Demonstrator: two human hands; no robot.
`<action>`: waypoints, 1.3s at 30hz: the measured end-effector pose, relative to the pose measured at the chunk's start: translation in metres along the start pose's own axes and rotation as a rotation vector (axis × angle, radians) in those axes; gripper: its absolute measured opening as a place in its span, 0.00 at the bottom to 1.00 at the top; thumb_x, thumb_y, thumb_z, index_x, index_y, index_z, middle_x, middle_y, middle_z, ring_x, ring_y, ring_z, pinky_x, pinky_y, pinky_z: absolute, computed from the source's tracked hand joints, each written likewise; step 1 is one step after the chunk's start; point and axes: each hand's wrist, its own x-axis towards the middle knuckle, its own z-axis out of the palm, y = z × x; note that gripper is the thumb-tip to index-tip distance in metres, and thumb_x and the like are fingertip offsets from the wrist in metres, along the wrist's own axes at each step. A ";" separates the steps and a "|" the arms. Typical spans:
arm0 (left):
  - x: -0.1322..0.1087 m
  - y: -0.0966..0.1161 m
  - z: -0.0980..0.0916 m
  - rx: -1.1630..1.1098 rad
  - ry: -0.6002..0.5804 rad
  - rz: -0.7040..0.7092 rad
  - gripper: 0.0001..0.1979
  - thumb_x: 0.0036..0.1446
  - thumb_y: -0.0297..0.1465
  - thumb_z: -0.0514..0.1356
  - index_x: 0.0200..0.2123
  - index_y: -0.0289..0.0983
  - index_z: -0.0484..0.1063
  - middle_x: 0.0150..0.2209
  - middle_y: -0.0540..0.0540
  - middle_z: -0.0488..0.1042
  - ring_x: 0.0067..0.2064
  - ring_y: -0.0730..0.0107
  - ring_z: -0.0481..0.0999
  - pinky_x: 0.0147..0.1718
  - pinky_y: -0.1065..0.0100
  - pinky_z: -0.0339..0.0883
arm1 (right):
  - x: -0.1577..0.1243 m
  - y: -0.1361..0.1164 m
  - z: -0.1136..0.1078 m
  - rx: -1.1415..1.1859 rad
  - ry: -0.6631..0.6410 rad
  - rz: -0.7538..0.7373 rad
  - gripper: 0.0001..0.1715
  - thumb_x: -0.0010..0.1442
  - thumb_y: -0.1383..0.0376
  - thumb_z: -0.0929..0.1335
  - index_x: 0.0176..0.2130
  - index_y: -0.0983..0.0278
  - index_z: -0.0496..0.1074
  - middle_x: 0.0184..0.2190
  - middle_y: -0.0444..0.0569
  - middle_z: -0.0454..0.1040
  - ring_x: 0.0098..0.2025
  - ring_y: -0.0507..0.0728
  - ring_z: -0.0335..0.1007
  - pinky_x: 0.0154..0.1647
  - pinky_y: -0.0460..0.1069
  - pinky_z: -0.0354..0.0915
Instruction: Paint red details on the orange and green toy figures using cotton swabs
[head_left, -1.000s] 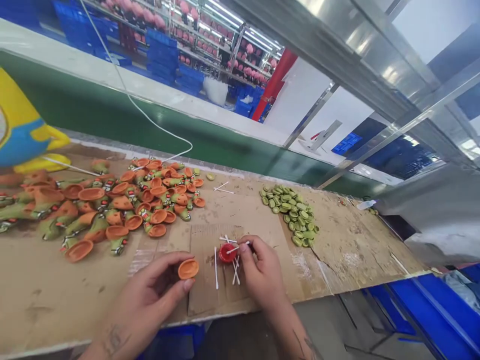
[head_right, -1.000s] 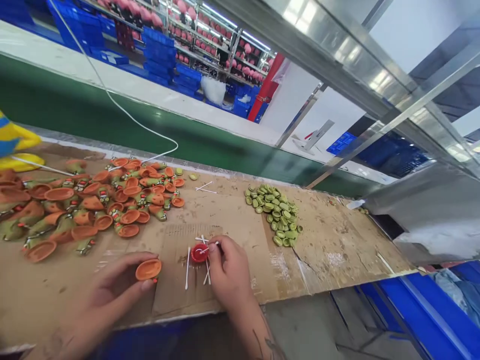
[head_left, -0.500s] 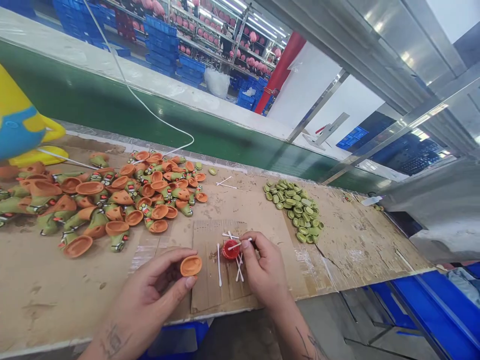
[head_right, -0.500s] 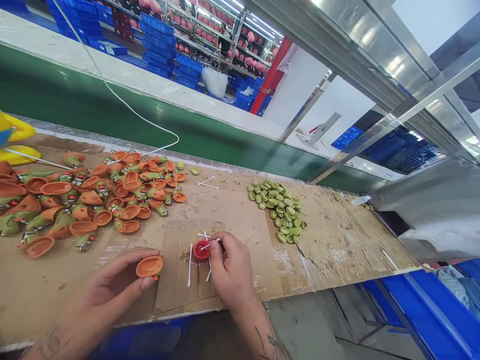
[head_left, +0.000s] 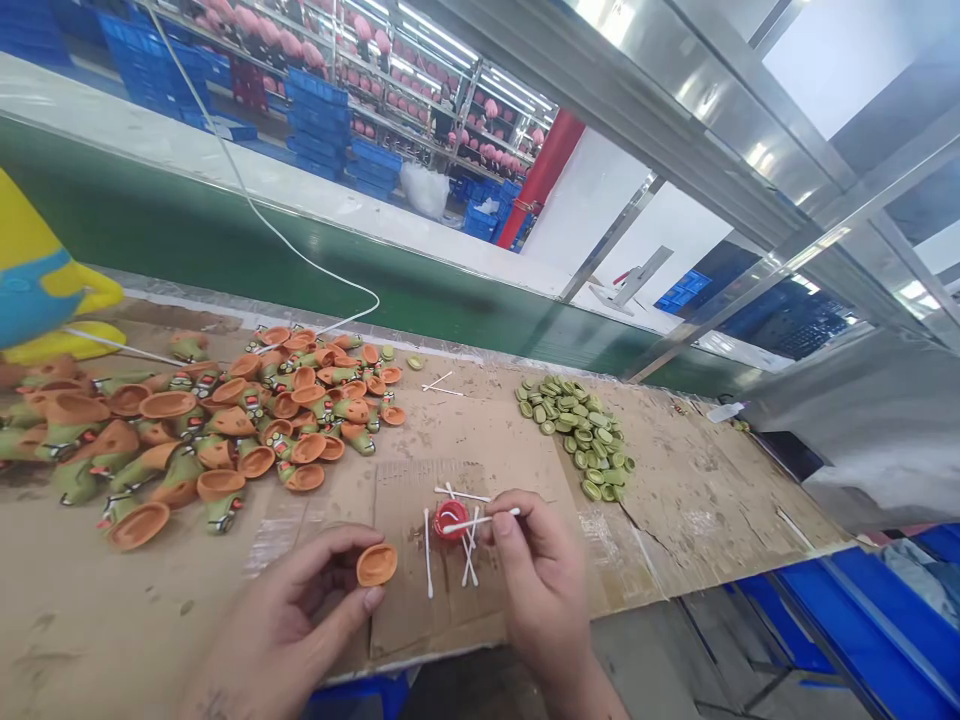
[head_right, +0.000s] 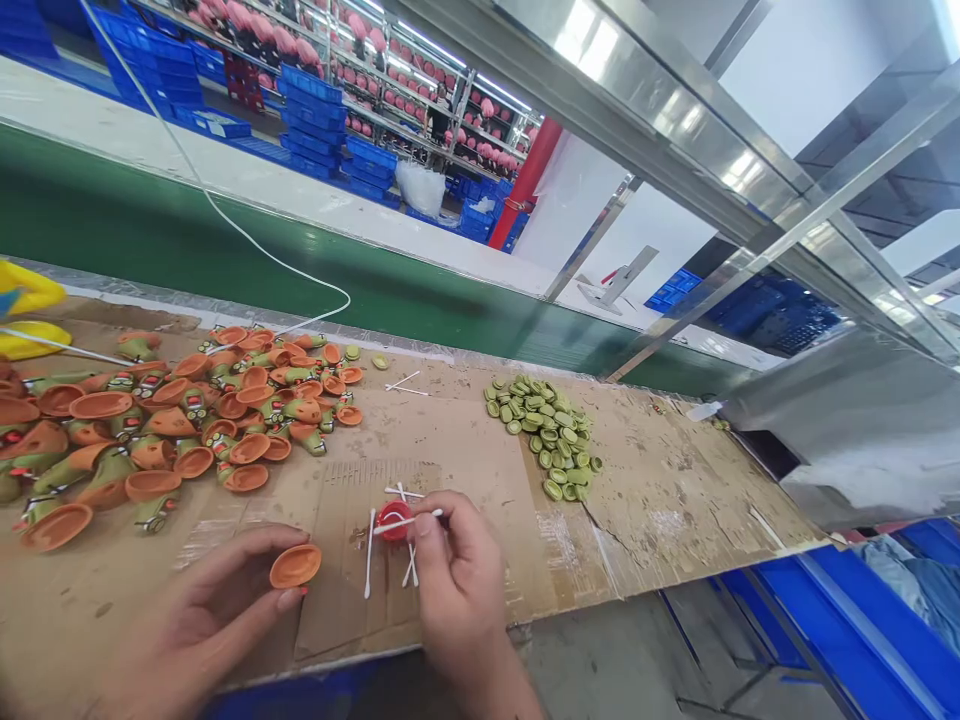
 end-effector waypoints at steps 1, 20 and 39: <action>0.000 0.001 0.001 0.003 0.002 0.010 0.11 0.55 0.36 0.70 0.42 0.45 0.80 0.43 0.48 0.84 0.43 0.62 0.85 0.41 0.72 0.81 | -0.003 -0.004 0.002 0.059 -0.031 0.012 0.10 0.72 0.62 0.65 0.40 0.60 0.74 0.30 0.43 0.75 0.32 0.52 0.72 0.34 0.45 0.66; 0.000 0.011 -0.001 0.108 0.008 0.117 0.11 0.53 0.37 0.69 0.41 0.49 0.85 0.42 0.48 0.87 0.45 0.60 0.86 0.47 0.70 0.79 | -0.004 -0.013 0.019 0.012 -0.267 -0.139 0.08 0.72 0.65 0.63 0.41 0.58 0.71 0.34 0.42 0.74 0.38 0.53 0.71 0.42 0.48 0.64; 0.002 -0.008 -0.009 0.289 0.035 0.081 0.21 0.58 0.43 0.66 0.55 0.48 0.78 0.58 0.45 0.78 0.62 0.50 0.75 0.57 0.58 0.75 | 0.015 0.028 0.005 -0.320 -0.186 -0.049 0.11 0.70 0.65 0.62 0.38 0.61 0.72 0.33 0.46 0.77 0.36 0.55 0.72 0.37 0.48 0.61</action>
